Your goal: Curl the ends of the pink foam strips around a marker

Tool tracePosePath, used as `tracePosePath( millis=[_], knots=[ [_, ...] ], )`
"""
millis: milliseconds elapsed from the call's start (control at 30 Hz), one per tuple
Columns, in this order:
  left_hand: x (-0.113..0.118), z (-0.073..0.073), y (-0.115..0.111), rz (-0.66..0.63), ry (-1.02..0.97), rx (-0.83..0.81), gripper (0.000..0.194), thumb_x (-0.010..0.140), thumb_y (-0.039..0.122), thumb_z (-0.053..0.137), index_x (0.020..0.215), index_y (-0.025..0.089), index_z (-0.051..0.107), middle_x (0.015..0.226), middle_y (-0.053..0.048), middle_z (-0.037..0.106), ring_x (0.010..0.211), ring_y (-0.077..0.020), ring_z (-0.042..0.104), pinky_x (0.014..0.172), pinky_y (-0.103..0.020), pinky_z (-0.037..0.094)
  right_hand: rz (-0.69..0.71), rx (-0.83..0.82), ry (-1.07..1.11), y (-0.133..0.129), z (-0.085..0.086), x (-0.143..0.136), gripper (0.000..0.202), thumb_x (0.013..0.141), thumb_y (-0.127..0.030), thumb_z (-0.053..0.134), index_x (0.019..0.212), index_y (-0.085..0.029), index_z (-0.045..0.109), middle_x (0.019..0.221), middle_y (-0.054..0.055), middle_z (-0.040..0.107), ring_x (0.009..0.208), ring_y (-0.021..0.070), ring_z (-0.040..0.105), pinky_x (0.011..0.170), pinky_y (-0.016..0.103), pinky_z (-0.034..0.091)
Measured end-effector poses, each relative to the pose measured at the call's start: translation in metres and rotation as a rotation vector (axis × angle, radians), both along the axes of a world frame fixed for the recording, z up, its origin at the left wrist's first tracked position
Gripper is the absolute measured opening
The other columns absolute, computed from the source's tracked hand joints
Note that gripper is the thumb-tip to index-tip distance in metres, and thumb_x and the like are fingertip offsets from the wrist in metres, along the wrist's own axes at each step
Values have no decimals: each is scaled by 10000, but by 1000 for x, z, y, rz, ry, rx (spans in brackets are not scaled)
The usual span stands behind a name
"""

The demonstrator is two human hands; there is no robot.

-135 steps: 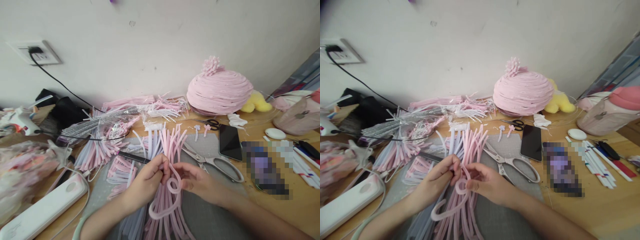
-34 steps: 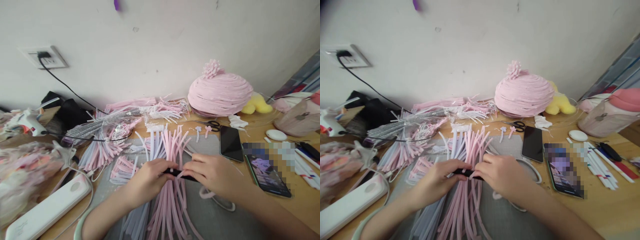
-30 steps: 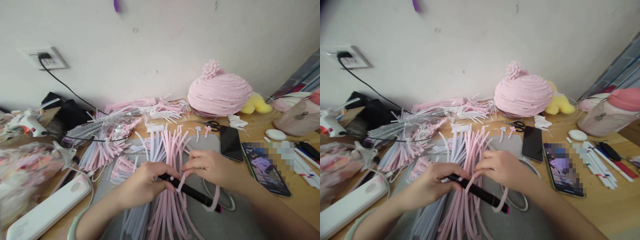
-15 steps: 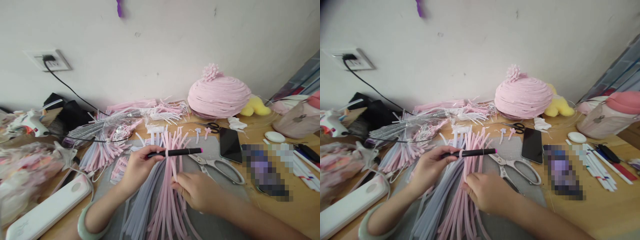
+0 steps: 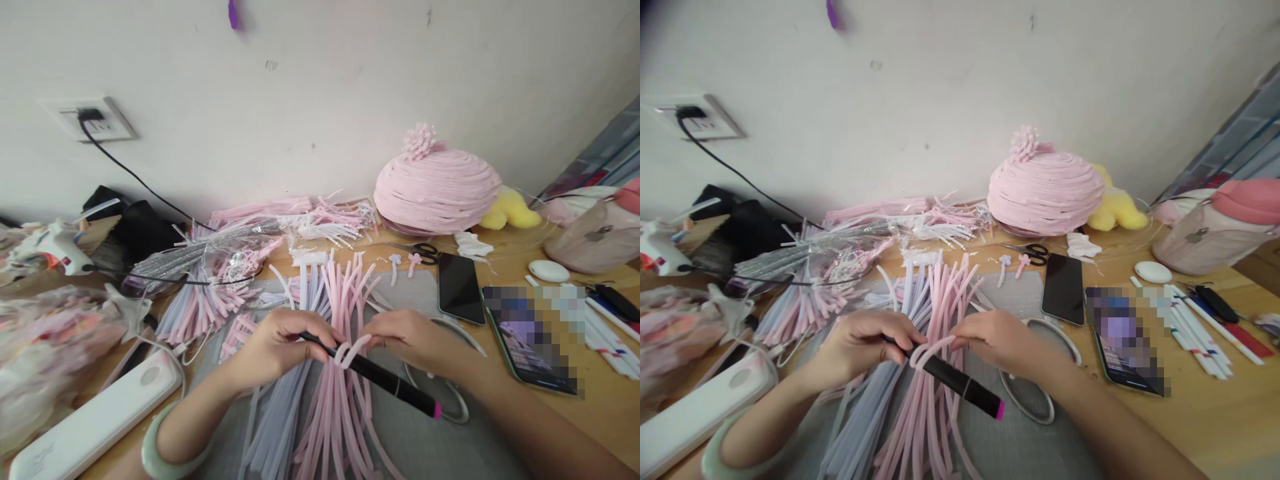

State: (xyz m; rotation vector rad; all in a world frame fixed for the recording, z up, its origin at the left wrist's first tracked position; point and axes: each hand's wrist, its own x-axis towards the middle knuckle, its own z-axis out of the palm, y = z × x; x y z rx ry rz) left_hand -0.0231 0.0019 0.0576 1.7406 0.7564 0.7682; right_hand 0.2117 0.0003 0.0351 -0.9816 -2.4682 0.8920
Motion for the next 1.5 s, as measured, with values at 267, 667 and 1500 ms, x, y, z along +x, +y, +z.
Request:
tracePosePath(
  millis=[267,667,1500],
  knots=[
    [9,-27,2,470,20,98,111,728,225,646,809,152,673,848,-70,720,781,-186,662,745,-293,525,-185,-183,23,-42,-14,-40,286,931,-267,305,1060,-168,540,839,52,653,741,141,589,642,217,399],
    [-2,2,-2,-147,158,286,166,812,106,519,841,174,668,895,-91,703,811,-157,646,721,-254,518,-242,264,44,-6,6,0,349,917,-346,369,726,-164,598,687,44,607,682,147,533,641,246,354],
    [-8,-14,17,267,48,-12,54,685,194,677,713,148,675,776,-65,723,735,-172,662,707,-254,517,-408,-60,219,-1,-3,2,317,900,-304,396,743,-158,630,664,13,608,631,116,525,582,207,365]
  ],
)
